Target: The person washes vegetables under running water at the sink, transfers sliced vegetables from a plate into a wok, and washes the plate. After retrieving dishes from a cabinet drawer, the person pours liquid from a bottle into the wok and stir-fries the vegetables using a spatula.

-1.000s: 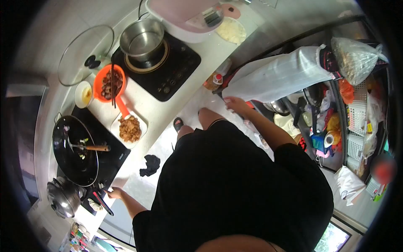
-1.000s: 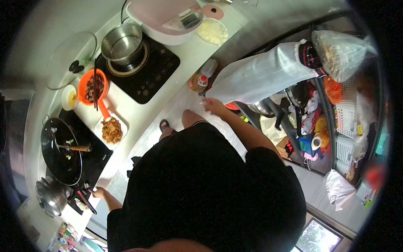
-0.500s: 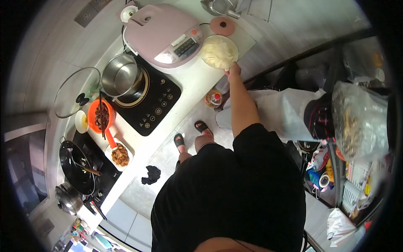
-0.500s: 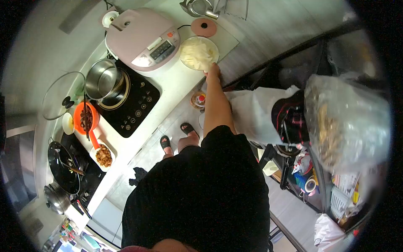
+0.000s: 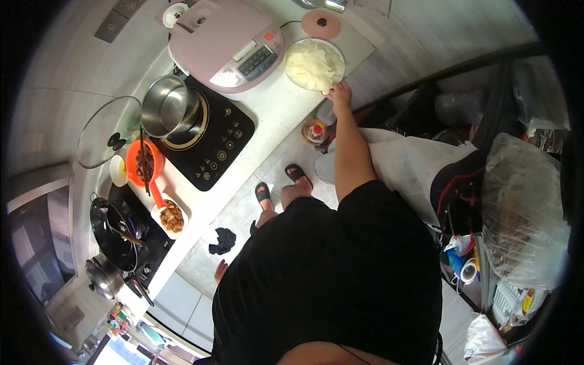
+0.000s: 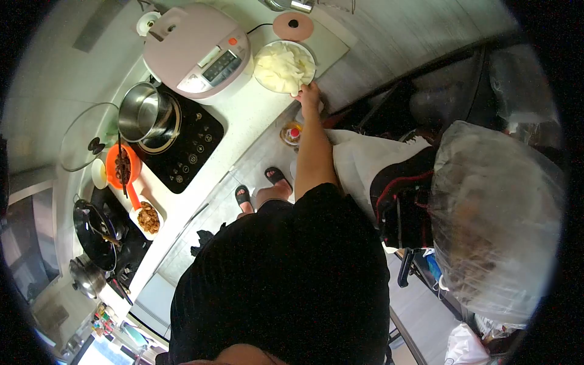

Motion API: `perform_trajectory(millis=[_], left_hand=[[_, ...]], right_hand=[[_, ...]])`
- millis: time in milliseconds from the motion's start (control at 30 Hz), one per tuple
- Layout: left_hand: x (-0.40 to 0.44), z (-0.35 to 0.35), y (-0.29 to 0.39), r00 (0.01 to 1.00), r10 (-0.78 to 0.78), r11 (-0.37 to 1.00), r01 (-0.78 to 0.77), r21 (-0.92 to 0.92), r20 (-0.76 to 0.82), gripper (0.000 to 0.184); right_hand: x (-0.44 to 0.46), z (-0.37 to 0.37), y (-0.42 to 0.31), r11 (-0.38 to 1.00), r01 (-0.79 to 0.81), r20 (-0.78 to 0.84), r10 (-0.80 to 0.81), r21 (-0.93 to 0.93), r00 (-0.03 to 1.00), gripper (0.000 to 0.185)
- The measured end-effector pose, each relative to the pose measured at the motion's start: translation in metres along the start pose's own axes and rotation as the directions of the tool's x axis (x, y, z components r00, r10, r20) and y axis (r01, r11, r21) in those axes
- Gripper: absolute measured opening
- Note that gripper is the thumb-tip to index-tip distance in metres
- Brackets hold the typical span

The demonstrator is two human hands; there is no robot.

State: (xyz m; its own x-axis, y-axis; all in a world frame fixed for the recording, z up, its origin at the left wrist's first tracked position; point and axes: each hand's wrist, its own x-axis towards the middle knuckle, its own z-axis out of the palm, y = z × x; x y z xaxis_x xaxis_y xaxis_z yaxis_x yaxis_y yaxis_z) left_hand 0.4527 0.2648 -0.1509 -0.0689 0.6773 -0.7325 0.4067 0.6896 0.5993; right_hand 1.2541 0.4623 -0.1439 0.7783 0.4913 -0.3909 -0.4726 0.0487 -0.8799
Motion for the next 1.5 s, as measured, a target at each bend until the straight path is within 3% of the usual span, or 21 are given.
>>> perform_trajectory(millis=[100,167,367,467,567,667,733,767,800,867,1000,1133,1300,1500], left_hand=[[0.005,0.0,0.0,0.999,0.01,0.999,-0.008,-0.05,0.036,0.04],[0.007,-0.002,0.001,0.996,-0.056,0.98,0.067,-0.187,0.063,0.038],[-0.005,0.0,0.046,0.998,-0.001,0.999,0.004,-0.047,0.068,0.038],[0.024,0.002,0.044,0.983,0.043,0.944,0.019,-0.329,0.181,0.037],[0.012,0.027,0.104,0.983,0.117,0.983,-0.095,-0.155,0.144,0.036],[-0.004,0.052,0.176,0.982,0.006,0.999,0.002,-0.041,0.189,0.037],[-0.009,0.067,0.21,0.976,-0.002,0.998,0.014,-0.057,0.216,0.036],[0.002,0.067,0.207,0.951,0.13,0.991,-0.136,0.004,0.281,0.036],[0.003,0.072,0.216,0.903,0.252,0.957,-0.287,0.053,0.348,0.035],[-0.008,0.087,0.251,0.952,0.061,0.995,-0.034,-0.093,0.299,0.035],[-0.008,0.107,0.284,0.906,0.208,0.977,-0.212,-0.03,0.369,0.031],[-0.03,0.126,0.318,0.868,0.299,0.954,-0.274,-0.121,0.396,0.031],[-0.083,0.141,0.354,0.842,0.368,0.907,-0.232,-0.352,0.394,0.032],[-0.136,0.123,0.362,0.818,0.503,0.726,-0.227,-0.649,0.277,0.035]], right_hand=[[-0.002,0.005,0.002,0.999,0.018,-0.106,-0.023,-0.044,0.994,0.034],[-0.008,0.004,0.005,0.999,0.032,-0.152,-0.035,-0.024,0.988,0.033],[-0.023,-0.011,0.002,0.995,0.074,-0.219,-0.058,0.065,0.974,0.029],[-0.037,-0.011,-0.004,0.988,0.102,-0.254,-0.07,0.116,0.965,0.03],[-0.045,-0.015,-0.009,0.983,0.169,-0.255,-0.145,0.074,0.956,0.032],[-0.077,-0.003,-0.038,0.97,0.218,-0.221,-0.192,0.103,0.956,0.03],[-0.094,-0.003,-0.049,0.981,0.195,-0.223,-0.185,0.022,0.957,0.029],[-0.105,-0.003,-0.054,0.983,0.18,-0.222,-0.18,-0.02,0.958,0.028],[-0.118,0.0,-0.062,0.98,0.198,-0.205,-0.189,0.024,0.96,0.028],[-0.145,0.006,-0.073,0.966,0.231,-0.171,-0.21,0.117,0.963,0.027],[-0.186,0.009,-0.093,0.975,0.223,-0.063,-0.221,0.017,0.973,0.026],[-0.223,0.015,-0.113,0.979,0.187,0.087,-0.18,-0.08,0.98,0.034],[-0.252,0.043,-0.115,0.973,0.213,0.284,-0.181,-0.084,0.941,0.034],[-0.303,0.121,-0.128,0.99,0.125,0.533,-0.07,-0.067,0.843,0.028]])
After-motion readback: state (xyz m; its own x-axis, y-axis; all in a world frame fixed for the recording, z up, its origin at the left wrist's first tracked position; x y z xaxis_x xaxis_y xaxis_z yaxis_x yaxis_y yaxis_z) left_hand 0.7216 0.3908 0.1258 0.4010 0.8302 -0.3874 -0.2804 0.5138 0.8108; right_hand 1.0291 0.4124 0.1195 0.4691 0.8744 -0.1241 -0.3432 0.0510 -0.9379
